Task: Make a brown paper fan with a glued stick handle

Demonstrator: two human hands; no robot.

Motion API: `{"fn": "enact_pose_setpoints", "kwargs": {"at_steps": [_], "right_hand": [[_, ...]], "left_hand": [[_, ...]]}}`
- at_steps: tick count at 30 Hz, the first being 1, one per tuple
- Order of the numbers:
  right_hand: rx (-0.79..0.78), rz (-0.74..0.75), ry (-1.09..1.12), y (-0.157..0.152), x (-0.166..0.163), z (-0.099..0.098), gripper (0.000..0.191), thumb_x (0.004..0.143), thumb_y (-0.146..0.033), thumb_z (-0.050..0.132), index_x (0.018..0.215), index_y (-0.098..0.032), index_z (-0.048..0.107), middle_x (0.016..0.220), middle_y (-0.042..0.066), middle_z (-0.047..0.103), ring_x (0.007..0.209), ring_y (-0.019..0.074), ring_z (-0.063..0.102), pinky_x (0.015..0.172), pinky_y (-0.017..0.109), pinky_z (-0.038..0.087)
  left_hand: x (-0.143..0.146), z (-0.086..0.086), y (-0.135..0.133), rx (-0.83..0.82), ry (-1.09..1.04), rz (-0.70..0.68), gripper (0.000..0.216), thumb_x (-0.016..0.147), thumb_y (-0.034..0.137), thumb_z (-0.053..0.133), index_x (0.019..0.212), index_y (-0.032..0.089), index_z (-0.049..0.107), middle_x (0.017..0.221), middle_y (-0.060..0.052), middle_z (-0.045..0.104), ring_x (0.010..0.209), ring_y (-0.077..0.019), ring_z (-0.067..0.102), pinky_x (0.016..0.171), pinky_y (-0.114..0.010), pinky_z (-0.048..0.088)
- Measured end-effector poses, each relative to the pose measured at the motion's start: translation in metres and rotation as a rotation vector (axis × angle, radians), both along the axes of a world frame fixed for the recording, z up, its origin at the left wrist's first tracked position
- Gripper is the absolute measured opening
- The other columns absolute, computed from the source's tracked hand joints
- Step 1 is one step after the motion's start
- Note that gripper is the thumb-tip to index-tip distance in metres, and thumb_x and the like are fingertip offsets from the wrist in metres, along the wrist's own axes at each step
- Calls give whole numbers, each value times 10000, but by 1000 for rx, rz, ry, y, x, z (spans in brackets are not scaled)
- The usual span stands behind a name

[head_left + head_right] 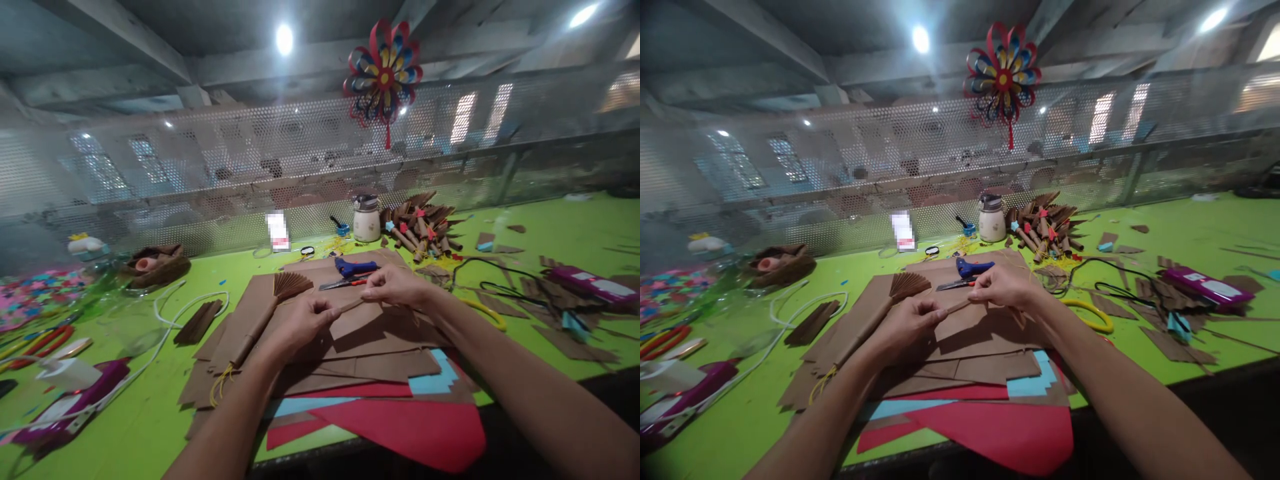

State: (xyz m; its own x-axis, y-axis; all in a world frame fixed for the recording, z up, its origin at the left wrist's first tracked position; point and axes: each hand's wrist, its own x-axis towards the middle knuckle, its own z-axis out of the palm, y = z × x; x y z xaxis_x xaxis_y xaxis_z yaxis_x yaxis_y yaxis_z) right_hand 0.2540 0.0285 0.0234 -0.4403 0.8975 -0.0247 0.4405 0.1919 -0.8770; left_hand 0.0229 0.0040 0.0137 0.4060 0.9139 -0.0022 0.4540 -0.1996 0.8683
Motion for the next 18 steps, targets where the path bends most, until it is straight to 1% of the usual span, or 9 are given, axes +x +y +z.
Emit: {"fn": "enact_pose_setpoints", "kwargs": {"at_steps": [3,6,8,10,13,14,16,18], "right_hand": [[-32,-3,79,5,3,-6,370,653,-486,680,584,-136,580,409,-75,361,385,38,258,392,202,138],[-27,-27,218,8,6,-9,372,686,-486,663,613,-129,588,423,-62,413,373,34,265,383,202,142],[-49,-34,331,7,7,-7,350,707,-467,650,731,-119,623,476,-47,479,377,32,285,380,198,156],[-87,-6,404,4,5,-4,358,700,-407,661,899,-111,639,544,-36,527,391,27,300,382,189,167],[-114,136,416,-6,-2,1,436,650,-273,682,1053,-115,629,613,-27,559,419,26,317,389,179,182],[-116,193,412,-9,-5,2,435,645,-246,677,1059,-120,634,627,-25,565,427,27,319,391,178,193],[-101,267,399,-16,-12,5,348,659,-239,670,986,-119,667,641,-19,567,441,31,324,396,181,217],[-46,277,384,-22,-16,6,237,692,-274,664,855,-104,686,650,-4,566,467,39,348,411,187,244]], "left_hand": [[-4,-2,4,0,-7,-17,347,674,488,618,636,144,604,547,31,445,524,-91,356,516,-216,270],[-7,-1,4,-50,-85,16,313,650,445,658,687,135,638,582,23,478,560,-96,384,546,-215,294],[-7,0,2,-149,-214,44,309,640,419,688,727,126,641,596,13,509,557,-95,408,544,-213,311],[-5,1,0,-266,-366,35,299,635,384,717,766,125,644,634,-2,551,557,-90,437,544,-208,327],[-1,0,-4,-375,-532,-67,260,643,331,739,788,130,664,704,-14,584,585,-73,460,558,-189,334],[1,0,-5,-396,-565,-110,250,654,324,737,800,131,673,733,-16,589,602,-69,465,567,-185,336],[4,-1,-7,-429,-593,-186,252,667,321,732,829,133,687,754,-17,586,614,-65,463,572,-182,336],[6,-2,-9,-457,-584,-235,268,668,317,729,856,129,695,735,-15,581,602,-65,457,566,-182,338]]}}
